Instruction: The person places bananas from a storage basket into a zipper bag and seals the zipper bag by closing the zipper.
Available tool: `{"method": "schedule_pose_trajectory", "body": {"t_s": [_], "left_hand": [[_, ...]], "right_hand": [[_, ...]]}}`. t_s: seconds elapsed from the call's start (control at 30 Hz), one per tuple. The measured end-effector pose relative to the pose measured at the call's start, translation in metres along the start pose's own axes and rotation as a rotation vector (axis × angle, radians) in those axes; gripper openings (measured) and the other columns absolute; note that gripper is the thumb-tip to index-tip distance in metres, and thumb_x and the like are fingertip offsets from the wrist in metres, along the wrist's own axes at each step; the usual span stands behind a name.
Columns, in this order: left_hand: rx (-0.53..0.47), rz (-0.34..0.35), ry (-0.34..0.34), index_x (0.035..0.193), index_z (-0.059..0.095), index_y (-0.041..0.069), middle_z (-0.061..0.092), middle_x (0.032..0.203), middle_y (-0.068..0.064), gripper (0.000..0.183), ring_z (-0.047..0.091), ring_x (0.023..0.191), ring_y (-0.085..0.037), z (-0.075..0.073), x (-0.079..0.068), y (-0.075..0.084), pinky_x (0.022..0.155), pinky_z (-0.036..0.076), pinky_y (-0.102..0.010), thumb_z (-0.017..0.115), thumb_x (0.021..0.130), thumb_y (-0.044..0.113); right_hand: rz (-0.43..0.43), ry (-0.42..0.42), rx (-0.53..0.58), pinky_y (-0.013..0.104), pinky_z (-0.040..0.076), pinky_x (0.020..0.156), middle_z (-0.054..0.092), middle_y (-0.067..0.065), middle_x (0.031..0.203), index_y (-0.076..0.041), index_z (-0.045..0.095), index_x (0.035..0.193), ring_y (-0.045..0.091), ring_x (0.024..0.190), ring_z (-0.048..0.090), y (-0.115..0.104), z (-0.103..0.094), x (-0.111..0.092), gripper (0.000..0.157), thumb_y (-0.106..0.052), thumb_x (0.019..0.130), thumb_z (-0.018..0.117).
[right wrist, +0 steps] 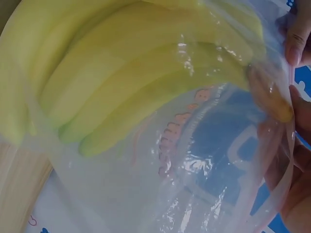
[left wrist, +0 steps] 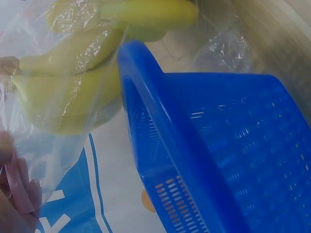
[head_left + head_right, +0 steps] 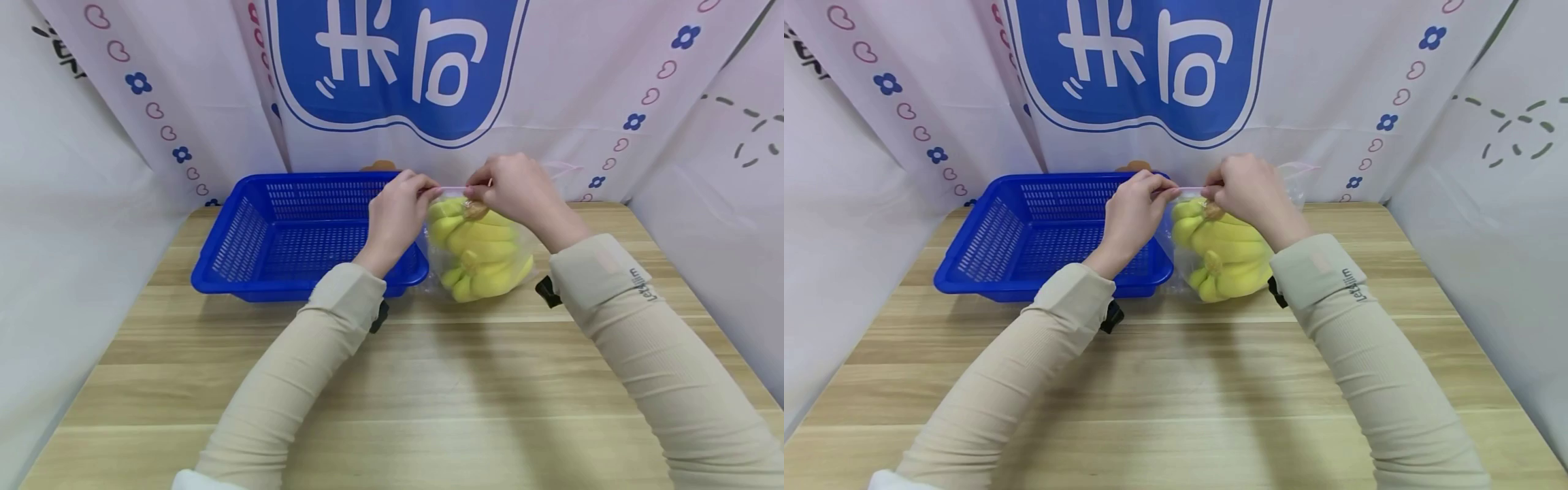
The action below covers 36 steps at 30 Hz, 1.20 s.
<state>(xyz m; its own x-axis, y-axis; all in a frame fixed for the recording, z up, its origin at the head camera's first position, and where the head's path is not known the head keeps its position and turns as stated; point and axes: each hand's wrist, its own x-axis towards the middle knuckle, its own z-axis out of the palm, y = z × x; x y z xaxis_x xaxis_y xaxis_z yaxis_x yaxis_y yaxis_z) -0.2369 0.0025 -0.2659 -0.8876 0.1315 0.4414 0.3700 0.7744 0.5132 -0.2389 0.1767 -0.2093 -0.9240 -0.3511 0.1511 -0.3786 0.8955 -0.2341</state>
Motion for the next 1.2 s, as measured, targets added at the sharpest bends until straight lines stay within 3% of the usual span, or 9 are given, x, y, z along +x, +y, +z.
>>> {"method": "schedule_pose_trajectory", "body": {"t_s": [0.3, 0.6, 0.73, 0.83, 1.03, 1.2], "left_hand": [[0.019, 0.008, 0.002, 0.097, 0.074, 0.019, 0.068, 0.095, 0.002, 0.024, 0.065, 0.081, -0.015, -0.002, 0.002, -0.001, 0.069, 0.052, -0.034, 0.058, 0.093, 0.036], [0.009, 0.033, 0.015, 0.099, 0.074, 0.017, 0.069, 0.096, 0.000, 0.024, 0.066, 0.082, -0.016, -0.001, -0.001, -0.001, 0.068, 0.053, -0.033, 0.058, 0.093, 0.034], [0.014, 0.030, 0.019, 0.098, 0.074, 0.017, 0.069, 0.096, 0.000, 0.024, 0.066, 0.082, -0.016, -0.002, 0.000, -0.002, 0.066, 0.053, -0.033, 0.058, 0.093, 0.035], [0.018, 0.025, 0.018, 0.097, 0.075, 0.017, 0.070, 0.096, 0.000, 0.025, 0.066, 0.081, -0.016, -0.003, 0.001, -0.003, 0.066, 0.053, -0.034, 0.059, 0.092, 0.036], [-0.002, -0.009, 0.021, 0.097, 0.075, 0.016, 0.069, 0.095, -0.002, 0.024, 0.065, 0.080, -0.018, -0.007, 0.000, -0.012, 0.067, 0.052, -0.036, 0.060, 0.092, 0.034], [-0.021, -0.008, 0.025, 0.097, 0.075, 0.016, 0.068, 0.096, -0.002, 0.025, 0.065, 0.082, -0.018, -0.009, -0.002, -0.019, 0.069, 0.052, -0.036, 0.060, 0.091, 0.034]], "right_hand": [[0.015, -0.039, 0.088, 0.043, 0.051, 0.083, 0.073, 0.016, 0.101, -0.002, 0.075, 0.101, 0.031, 0.096, 0.066, 0.004, -0.008, -0.002, 0.021, -0.015, 0.092, 0.061], [-0.060, 0.091, -0.011, 0.046, 0.052, 0.084, 0.069, 0.021, 0.099, 0.004, 0.070, 0.102, 0.035, 0.092, 0.065, 0.009, 0.012, -0.003, 0.020, -0.009, 0.095, 0.057], [-0.089, 0.165, 0.007, 0.045, 0.054, 0.082, 0.069, 0.020, 0.096, 0.005, 0.070, 0.101, 0.035, 0.088, 0.066, 0.012, 0.017, -0.005, 0.019, -0.008, 0.093, 0.058], [-0.078, 0.184, 0.047, 0.044, 0.054, 0.081, 0.071, 0.020, 0.095, 0.003, 0.072, 0.100, 0.035, 0.086, 0.067, 0.014, 0.015, -0.006, 0.018, -0.008, 0.091, 0.062], [-0.008, 0.144, 0.094, 0.049, 0.051, 0.087, 0.071, 0.023, 0.101, 0.002, 0.073, 0.101, 0.039, 0.096, 0.066, 0.033, 0.001, -0.015, 0.020, -0.011, 0.091, 0.062], [-0.026, 0.206, 0.079, 0.050, 0.052, 0.082, 0.072, 0.024, 0.096, 0.004, 0.074, 0.096, 0.039, 0.091, 0.067, 0.054, -0.003, -0.025, 0.017, -0.009, 0.089, 0.065]]}}
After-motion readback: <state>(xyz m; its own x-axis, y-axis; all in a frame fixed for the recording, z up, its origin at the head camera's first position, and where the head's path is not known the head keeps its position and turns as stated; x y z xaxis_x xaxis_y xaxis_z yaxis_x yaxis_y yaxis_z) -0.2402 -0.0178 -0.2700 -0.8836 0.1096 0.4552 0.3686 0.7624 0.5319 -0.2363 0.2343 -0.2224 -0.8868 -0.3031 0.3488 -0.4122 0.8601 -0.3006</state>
